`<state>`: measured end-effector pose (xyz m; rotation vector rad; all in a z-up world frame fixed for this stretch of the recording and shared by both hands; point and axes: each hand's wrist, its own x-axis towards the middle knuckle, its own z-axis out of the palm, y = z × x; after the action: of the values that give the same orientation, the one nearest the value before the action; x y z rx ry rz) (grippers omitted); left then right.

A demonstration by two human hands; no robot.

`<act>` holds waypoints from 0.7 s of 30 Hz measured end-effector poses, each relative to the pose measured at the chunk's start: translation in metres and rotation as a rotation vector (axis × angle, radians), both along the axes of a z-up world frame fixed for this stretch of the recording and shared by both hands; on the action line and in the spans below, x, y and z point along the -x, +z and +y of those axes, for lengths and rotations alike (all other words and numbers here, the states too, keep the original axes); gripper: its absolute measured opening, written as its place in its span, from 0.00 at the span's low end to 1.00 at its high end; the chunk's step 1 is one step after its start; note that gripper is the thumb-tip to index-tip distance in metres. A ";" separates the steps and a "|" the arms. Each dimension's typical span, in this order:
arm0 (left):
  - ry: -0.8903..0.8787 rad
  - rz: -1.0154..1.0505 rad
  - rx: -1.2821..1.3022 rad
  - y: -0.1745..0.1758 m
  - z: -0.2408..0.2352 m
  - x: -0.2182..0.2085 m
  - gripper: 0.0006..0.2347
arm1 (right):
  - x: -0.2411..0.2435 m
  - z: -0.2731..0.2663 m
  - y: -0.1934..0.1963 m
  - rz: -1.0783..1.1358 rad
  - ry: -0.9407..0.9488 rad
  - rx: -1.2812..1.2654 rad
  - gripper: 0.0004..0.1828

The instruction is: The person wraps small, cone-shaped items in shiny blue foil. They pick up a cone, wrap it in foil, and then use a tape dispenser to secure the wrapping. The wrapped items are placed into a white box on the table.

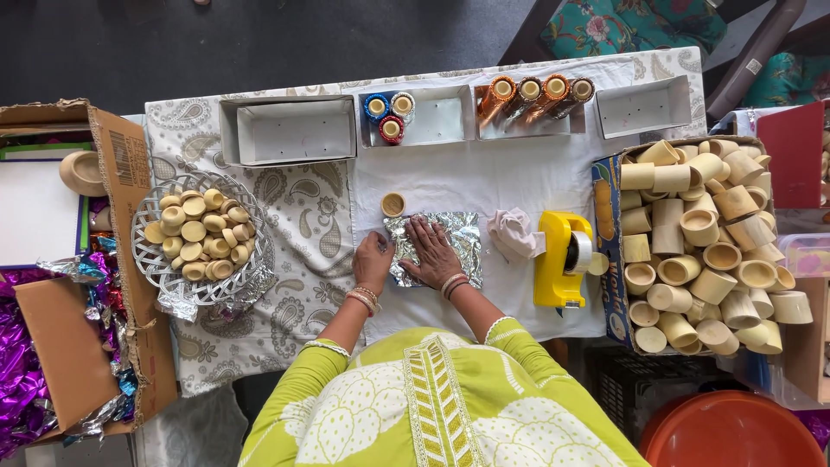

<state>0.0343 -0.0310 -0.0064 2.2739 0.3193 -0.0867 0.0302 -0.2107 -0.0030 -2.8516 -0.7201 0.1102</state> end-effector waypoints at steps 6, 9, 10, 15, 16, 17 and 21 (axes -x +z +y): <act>0.055 0.077 -0.046 -0.014 0.001 0.000 0.07 | 0.000 0.001 0.002 -0.007 -0.004 -0.015 0.49; 0.145 0.170 0.058 -0.021 0.002 0.003 0.07 | 0.001 -0.001 0.002 0.014 -0.010 -0.019 0.49; 0.131 0.107 0.038 -0.026 0.003 0.004 0.07 | 0.001 -0.001 0.002 0.005 -0.009 -0.021 0.49; 0.037 0.090 -0.012 0.020 0.002 -0.003 0.07 | -0.001 0.001 0.004 -0.006 -0.003 -0.015 0.50; -0.057 -0.033 -0.064 0.009 0.003 -0.002 0.06 | 0.000 0.000 0.004 -0.004 -0.004 -0.006 0.50; -0.151 -0.156 -0.115 -0.003 0.004 -0.001 0.05 | 0.001 0.000 0.005 -0.003 -0.005 0.002 0.50; -0.108 -0.088 -0.122 -0.014 0.006 -0.003 0.04 | 0.000 0.001 0.004 -0.001 -0.001 0.016 0.50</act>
<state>0.0369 -0.0252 -0.0201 2.4070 0.1590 -0.0230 0.0307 -0.2099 0.0014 -2.8672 -0.7206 0.1141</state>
